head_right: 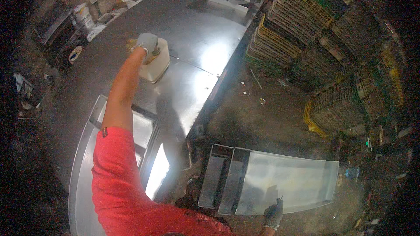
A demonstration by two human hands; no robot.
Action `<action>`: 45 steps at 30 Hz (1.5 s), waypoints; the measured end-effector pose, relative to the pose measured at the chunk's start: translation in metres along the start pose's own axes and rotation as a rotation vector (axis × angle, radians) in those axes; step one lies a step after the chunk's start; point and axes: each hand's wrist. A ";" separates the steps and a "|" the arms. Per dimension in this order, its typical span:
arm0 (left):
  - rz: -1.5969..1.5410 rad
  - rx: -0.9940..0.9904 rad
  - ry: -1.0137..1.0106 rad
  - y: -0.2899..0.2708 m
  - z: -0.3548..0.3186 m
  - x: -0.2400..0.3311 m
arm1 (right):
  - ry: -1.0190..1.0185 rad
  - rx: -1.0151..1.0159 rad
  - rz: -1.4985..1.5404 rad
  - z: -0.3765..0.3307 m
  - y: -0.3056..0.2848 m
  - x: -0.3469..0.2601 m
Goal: The person wipes the interior and exterior surfaces of rectangular metal trays using a blue sponge and a cloth. They repeatedly pick up trays from a stack, clean them, and place them back on the stack.
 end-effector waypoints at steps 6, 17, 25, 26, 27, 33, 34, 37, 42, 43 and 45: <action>-0.140 0.188 -0.025 0.099 0.045 0.014 | -0.071 0.101 0.017 -0.018 -0.007 -0.029; -0.162 -0.107 -0.072 -0.074 -0.013 0.004 | -0.028 -0.049 0.055 0.014 -0.016 -0.024; -0.005 0.080 0.166 -0.041 -0.004 0.087 | -0.071 0.041 -0.145 0.051 0.015 -0.019; -0.004 0.291 0.241 -0.020 0.001 0.114 | -0.083 0.078 -0.201 0.057 0.014 -0.019; 0.154 0.267 0.101 0.009 -0.009 0.146 | -0.044 -0.083 -0.091 0.064 0.012 -0.018; -0.415 -0.032 0.070 0.097 -0.095 0.224 | -0.052 -0.078 -0.109 0.089 0.003 -0.009; -0.561 0.139 -0.001 0.095 -0.112 0.229 | -0.009 -0.119 -0.152 0.087 0.002 -0.007; -0.620 0.258 -0.244 0.082 -0.162 0.225 | 0.067 -0.231 -0.221 0.066 0.002 -0.008; -0.533 0.122 -0.530 0.096 -0.169 0.240 | -0.270 -0.261 -0.603 0.008 0.011 -0.012; -0.570 0.131 -0.527 0.103 -0.156 0.242 | -0.205 -0.276 -0.437 -0.004 0.010 -0.013; -0.539 0.146 -0.471 0.114 -0.126 0.244 | -0.122 -0.224 -0.256 -0.027 0.004 -0.012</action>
Point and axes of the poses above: each hand's wrist, its own z-axis towards the middle knuckle, its own y-axis out of the palm, x = y × z, and after that the axes turned 7 degrees about y, right-handed
